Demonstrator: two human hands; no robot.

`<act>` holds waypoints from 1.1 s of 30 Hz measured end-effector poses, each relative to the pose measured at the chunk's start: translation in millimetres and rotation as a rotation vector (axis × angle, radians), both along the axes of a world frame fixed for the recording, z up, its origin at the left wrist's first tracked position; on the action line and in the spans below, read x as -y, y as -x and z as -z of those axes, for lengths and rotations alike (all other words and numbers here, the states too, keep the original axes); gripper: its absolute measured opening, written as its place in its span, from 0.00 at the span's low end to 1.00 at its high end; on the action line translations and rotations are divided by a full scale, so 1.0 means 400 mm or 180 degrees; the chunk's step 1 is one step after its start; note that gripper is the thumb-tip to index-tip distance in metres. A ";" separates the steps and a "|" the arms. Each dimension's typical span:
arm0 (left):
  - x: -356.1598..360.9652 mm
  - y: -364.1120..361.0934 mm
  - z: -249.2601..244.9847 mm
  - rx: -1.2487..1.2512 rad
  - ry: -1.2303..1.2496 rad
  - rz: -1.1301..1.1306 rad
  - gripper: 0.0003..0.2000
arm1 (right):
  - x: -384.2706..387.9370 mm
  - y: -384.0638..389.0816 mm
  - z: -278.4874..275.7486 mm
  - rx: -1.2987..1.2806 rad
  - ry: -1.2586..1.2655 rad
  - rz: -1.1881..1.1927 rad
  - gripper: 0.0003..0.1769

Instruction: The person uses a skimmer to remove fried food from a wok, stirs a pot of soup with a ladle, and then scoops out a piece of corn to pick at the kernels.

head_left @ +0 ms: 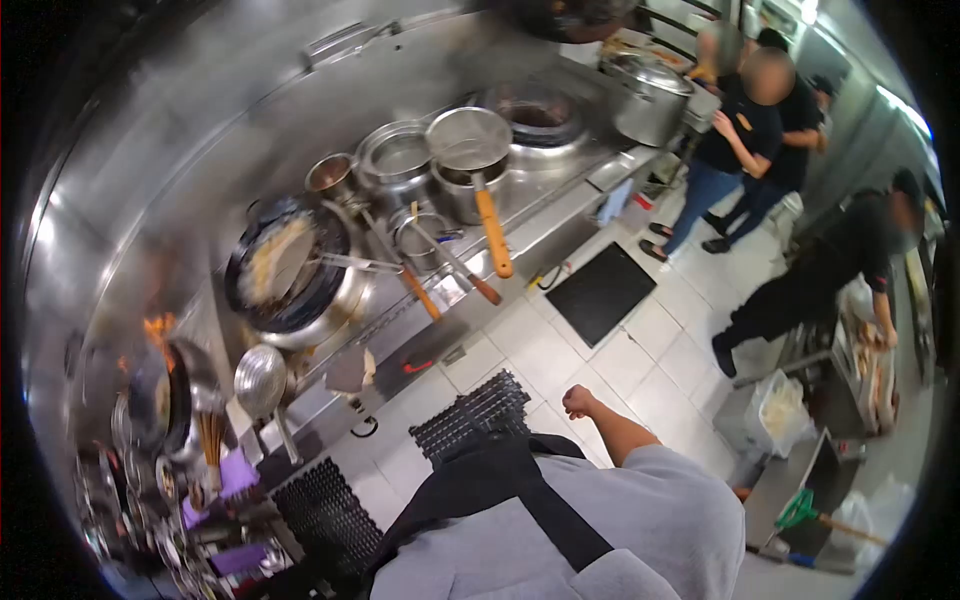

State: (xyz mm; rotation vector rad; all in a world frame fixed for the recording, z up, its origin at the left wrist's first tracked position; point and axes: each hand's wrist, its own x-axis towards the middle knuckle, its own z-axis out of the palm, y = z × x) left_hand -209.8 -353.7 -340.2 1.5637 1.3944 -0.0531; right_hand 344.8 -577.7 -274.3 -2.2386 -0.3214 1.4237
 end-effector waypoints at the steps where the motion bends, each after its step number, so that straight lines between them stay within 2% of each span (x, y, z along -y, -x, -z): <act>1: -0.028 -0.014 0.008 0.0009 0.0035 0.0149 0.08 | 0.037 0.018 0.001 0.0016 0.0024 0.0187 0.11; 3: -0.088 -0.045 0.020 0.0054 0.0103 0.0453 0.08 | 0.119 0.062 0.038 0.0058 0.0146 0.0212 0.11; 6: -0.164 -0.088 0.031 0.0166 0.0160 0.0842 0.07 | 0.278 0.175 0.201 0.0251 0.0236 -0.0255 0.10; 8: -0.209 -0.112 0.048 0.0269 0.0177 0.1051 0.07 | 0.316 0.259 0.152 0.0126 0.0488 0.0097 0.11; 9: -0.229 -0.117 0.060 0.0321 0.0194 0.1153 0.07 | 0.311 0.336 0.069 -0.0129 0.0830 0.0644 0.10; 11: -0.273 -0.128 0.084 0.0522 0.0009 0.1528 0.07 | 0.305 0.436 -0.043 -0.0135 0.1001 0.0620 0.09; 13: -0.321 -0.131 0.109 0.1359 -0.1239 0.2597 0.07 | 0.329 0.496 -0.010 0.0027 0.0951 0.0035 0.17; 14: -0.335 -0.132 0.121 0.1969 -0.2356 0.3143 0.07 | 0.340 0.525 -0.007 0.0103 0.0842 0.0312 0.20; 16: -0.364 -0.162 0.095 0.0938 -0.0115 0.1777 0.10 | 0.337 0.552 -0.020 0.0014 0.0801 0.0462 0.20; 17: -0.379 -0.170 0.093 0.0734 0.0208 0.1502 0.12 | 0.327 0.561 -0.037 -0.0032 0.0765 0.0534 0.19; 22: -0.424 -0.174 0.087 0.0235 0.0595 0.1396 0.29 | 0.290 0.550 -0.057 -0.0075 0.0478 0.1087 0.12; 27: -0.413 -0.198 0.082 0.0063 0.0383 0.1785 0.29 | 0.253 0.525 -0.053 0.0082 0.0471 0.0973 0.12; 33: -0.368 -0.265 0.032 0.0246 0.0324 0.1985 0.29 | 0.263 0.477 -0.010 -0.0096 0.0584 0.0905 0.10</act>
